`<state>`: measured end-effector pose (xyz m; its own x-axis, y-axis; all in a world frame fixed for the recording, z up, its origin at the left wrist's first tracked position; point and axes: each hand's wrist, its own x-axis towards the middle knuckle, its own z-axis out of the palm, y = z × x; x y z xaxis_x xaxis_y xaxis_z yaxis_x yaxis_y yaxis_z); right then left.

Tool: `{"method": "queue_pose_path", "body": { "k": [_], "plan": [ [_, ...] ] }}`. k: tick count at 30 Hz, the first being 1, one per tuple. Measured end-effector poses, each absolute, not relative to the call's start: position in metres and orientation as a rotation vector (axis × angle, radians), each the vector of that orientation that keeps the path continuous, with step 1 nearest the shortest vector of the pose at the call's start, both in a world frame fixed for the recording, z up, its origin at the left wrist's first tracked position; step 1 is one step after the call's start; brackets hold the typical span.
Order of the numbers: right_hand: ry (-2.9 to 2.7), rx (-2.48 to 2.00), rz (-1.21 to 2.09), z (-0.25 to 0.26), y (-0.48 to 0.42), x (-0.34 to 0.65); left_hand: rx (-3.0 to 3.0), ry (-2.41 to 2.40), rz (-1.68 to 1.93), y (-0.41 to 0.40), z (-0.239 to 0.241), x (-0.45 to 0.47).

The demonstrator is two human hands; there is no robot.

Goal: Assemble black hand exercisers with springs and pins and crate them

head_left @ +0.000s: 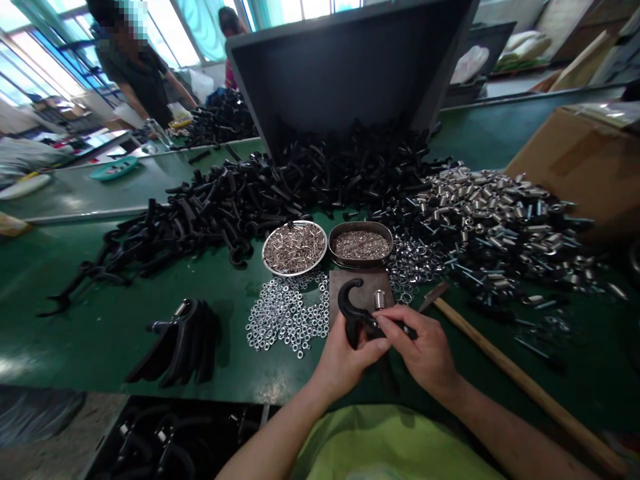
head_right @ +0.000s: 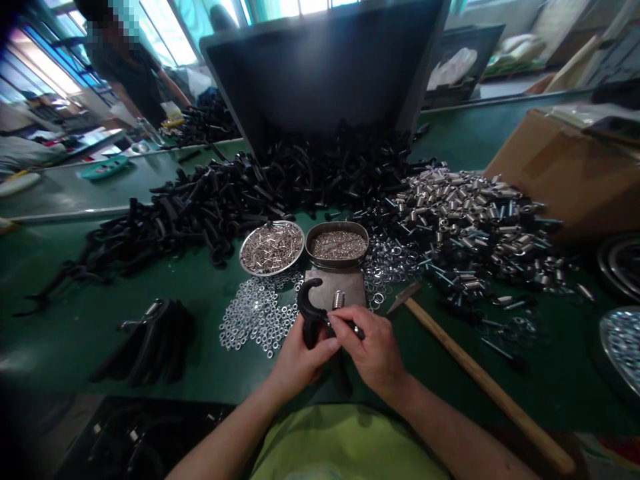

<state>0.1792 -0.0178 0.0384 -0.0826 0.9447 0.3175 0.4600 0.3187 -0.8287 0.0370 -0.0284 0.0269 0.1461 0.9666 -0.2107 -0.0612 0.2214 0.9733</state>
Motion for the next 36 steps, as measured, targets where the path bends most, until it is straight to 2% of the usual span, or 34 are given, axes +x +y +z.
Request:
{"method": "queue_pose_path", "body": {
  "k": [9, 13, 17, 20, 23, 25, 27, 30, 32, 36],
  "plan": [
    [-1.636, -1.334, 0.602, 0.034, -0.023, 0.173, 1.148, 1.156, 1.057, -0.039, 0.022, 0.041],
    [-1.728, -1.308, 0.651, 0.038, -0.017, 0.175, 1.153, 1.166, 0.941, -0.040, 0.022, 0.032],
    [-1.917, -1.198, 0.792, 0.044, -0.004, 0.181, 0.905, 1.047, 0.804, -0.029, 0.021, 0.024],
    [-2.075, -1.034, 0.782, 0.045, 0.000, 0.187, 0.742, 1.020, 0.894, -0.020, 0.021, 0.022],
    [-2.016, -1.114, 0.767, 0.039, -0.001, 0.191, 0.814, 1.092, 0.951, -0.016, 0.023, 0.019],
    [-1.904, -1.283, 0.985, 0.032, 0.000, 0.192, 1.006, 1.180, 1.021, -0.014, 0.026, 0.016],
    [-1.791, -1.364, 1.352, 0.027, 0.005, 0.191, 1.206, 1.237, 1.068, -0.014, 0.027, 0.013],
    [-1.736, -1.251, 1.703, 0.024, 0.014, 0.183, 1.381, 1.227, 0.996, -0.016, 0.025, 0.013],
    [-1.750, -1.219, 1.644, 0.027, 0.018, 0.176, 1.388, 1.236, 0.993, -0.020, 0.019, 0.015],
    [-1.950, -1.375, 1.204, 0.037, 0.014, 0.165, 1.276, 1.290, 1.128, -0.031, 0.004, 0.020]
  ]
}}
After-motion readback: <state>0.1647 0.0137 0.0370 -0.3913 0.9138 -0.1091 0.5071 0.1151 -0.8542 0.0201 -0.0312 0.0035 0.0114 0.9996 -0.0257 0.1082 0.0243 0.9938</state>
